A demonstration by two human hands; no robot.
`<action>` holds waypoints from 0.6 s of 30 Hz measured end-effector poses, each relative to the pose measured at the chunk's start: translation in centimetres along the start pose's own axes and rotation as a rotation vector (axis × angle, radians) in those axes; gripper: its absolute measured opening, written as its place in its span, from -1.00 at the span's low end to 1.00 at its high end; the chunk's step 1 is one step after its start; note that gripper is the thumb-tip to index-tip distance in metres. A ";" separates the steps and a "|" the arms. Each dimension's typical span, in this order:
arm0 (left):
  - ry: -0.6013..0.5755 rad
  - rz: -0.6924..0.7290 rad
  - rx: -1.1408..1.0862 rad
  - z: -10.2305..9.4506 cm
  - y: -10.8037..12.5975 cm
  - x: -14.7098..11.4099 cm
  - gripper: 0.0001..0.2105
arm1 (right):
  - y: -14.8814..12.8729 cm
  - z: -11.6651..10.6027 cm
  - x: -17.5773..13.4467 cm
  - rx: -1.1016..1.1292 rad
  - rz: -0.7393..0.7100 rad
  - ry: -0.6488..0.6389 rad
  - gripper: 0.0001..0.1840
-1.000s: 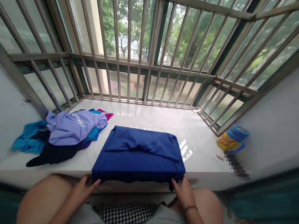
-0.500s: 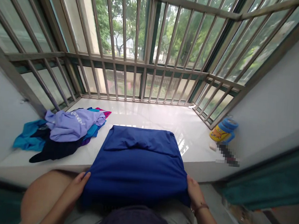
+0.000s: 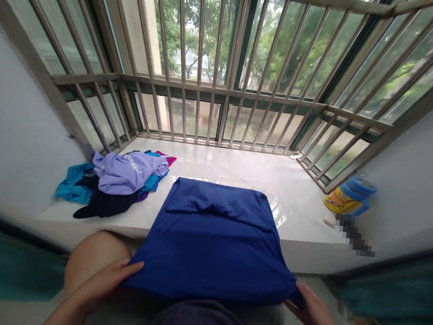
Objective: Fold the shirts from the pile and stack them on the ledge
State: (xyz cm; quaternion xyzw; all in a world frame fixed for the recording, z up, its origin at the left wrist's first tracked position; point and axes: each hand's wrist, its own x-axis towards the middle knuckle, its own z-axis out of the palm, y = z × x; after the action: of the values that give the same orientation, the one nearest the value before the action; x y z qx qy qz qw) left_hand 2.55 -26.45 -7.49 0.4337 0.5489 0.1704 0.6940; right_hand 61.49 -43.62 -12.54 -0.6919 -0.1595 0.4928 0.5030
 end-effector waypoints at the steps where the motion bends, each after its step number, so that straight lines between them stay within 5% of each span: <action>1: 0.041 -0.020 -0.075 -0.5 0.3 -0.2 -0.41 | -0.5 0.0 -0.1 0.037 -0.017 0.019 -0.37; 6: 0.179 -0.041 -0.515 -2.2 3.5 1.5 -0.69 | -5.4 1.6 0.6 0.168 -0.141 0.078 -0.49; 11: 0.237 0.140 -0.675 -2.2 12.9 7.5 -0.87 | -14.2 4.5 6.4 0.373 -0.266 0.046 -0.68; 15: 0.232 0.362 -0.576 -1.4 20.3 14.8 -0.78 | -20.8 8.5 13.7 0.127 -0.431 0.029 -0.88; 18: 0.328 0.521 -0.123 -0.1 22.1 20.2 -0.57 | -22.4 11.7 18.2 -0.303 -0.545 0.113 -0.76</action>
State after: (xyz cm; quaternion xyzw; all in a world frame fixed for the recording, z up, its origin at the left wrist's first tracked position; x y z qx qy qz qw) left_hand 14.60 0.49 -2.42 0.4839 0.5124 0.4430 0.5541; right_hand 66.26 -14.35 -2.97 -0.7169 -0.3824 0.2715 0.5159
